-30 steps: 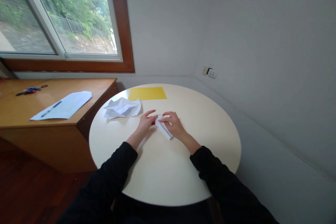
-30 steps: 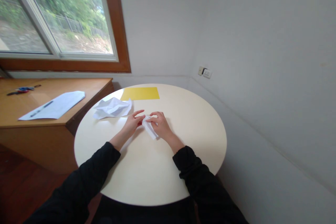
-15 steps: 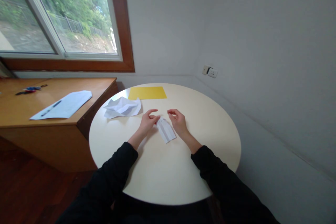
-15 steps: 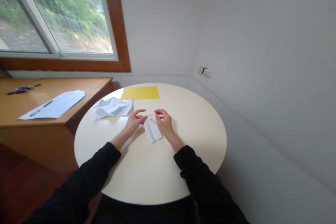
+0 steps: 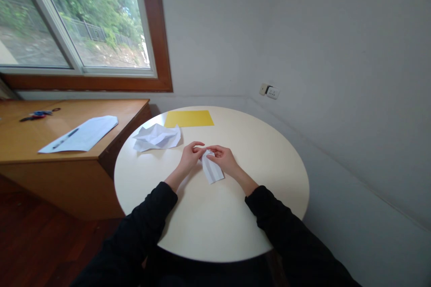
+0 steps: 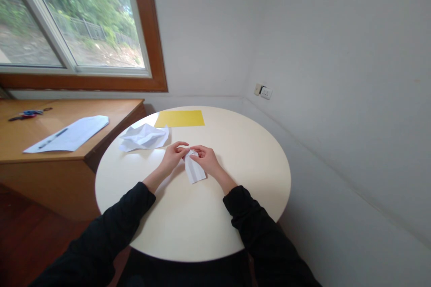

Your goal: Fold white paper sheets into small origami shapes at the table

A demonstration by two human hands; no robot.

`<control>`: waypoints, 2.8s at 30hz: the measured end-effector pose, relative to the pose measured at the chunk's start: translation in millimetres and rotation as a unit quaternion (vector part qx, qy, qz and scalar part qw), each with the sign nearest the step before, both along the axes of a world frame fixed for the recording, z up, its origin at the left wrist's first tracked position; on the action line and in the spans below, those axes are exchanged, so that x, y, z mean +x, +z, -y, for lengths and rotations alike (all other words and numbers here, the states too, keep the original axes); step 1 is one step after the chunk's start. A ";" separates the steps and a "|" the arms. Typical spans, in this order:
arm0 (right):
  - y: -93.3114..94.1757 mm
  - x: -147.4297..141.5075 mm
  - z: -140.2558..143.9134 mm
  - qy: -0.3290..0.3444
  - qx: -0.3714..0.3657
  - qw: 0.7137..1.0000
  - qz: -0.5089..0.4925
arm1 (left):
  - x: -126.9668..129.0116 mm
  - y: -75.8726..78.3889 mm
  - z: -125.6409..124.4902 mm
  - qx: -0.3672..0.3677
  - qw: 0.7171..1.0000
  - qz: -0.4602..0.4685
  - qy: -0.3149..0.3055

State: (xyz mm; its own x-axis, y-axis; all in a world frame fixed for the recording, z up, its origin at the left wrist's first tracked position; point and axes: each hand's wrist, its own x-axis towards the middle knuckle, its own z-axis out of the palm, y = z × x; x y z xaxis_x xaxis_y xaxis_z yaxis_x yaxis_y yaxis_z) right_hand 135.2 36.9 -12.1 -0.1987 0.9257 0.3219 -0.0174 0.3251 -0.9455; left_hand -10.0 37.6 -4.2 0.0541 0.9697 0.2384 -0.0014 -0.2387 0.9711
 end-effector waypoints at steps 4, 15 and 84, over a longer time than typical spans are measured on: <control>-0.4 0.1 -0.7 -0.024 0.002 1.000 0.007 | 0.6 -0.7 -1.3 -0.004 1.000 0.005 0.002; -3.1 2.6 -8.4 -0.093 0.003 0.995 0.024 | 2.6 7.4 5.6 -0.016 0.998 0.000 -0.057; -6.8 4.5 -8.5 -0.068 -0.007 0.998 0.004 | -2.7 -12.5 -12.2 0.062 0.995 -0.074 0.000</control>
